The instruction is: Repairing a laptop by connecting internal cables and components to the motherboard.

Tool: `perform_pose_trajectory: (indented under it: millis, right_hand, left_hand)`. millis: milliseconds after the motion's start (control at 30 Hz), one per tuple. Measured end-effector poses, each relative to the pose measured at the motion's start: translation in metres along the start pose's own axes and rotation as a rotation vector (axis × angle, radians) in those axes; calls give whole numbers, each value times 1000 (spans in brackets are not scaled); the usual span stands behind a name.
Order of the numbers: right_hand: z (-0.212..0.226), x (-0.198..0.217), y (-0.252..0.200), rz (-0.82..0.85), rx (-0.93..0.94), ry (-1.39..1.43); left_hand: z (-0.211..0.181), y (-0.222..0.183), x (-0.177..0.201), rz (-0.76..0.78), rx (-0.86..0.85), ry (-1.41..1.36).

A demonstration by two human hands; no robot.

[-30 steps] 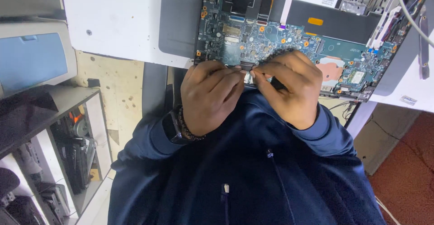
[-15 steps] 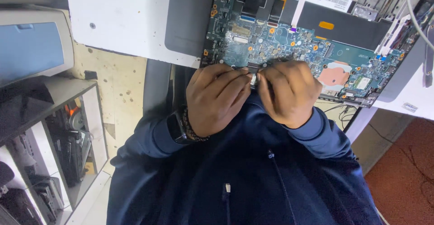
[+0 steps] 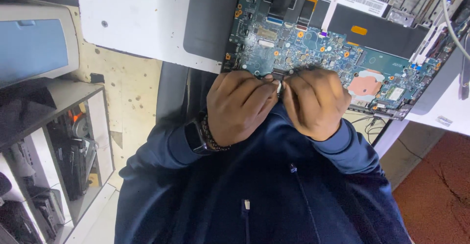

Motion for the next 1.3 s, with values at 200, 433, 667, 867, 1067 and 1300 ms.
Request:
perform_pose_trajectory:
  millis: [200, 433, 667, 867, 1067, 1300]
  right_hand:
    - [-1, -3, -3, -12, 19, 27]
    - [-2, -2, -1, -27, 9, 29]
    - [-1, -3, -1, -28, 13, 22]
    - [-6, 2, 7, 27, -60, 152]
    - [-10, 6, 11, 24, -143, 289]
    - [-13, 4, 8, 13, -125, 281]
  left_hand:
    - [1, 1, 4, 7, -28, -54]
    - [1, 3, 5, 0, 0, -48]
    - [-1, 5, 4, 19, -18, 3]
    - [0, 0, -2, 27, -11, 34]
    - [1, -5, -7, 47, 11, 46]
    - [-3, 5, 0, 32, 6, 12]
Point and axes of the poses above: each hand's wrist, its own y-axis towards the middle knuckle, its own x-axis out of the back of the hand, z = x × y, the point moved 8 cm from there along y, towards the middle knuckle, and after that the axes turned 9 degrees about z, right-handed, at the moved point
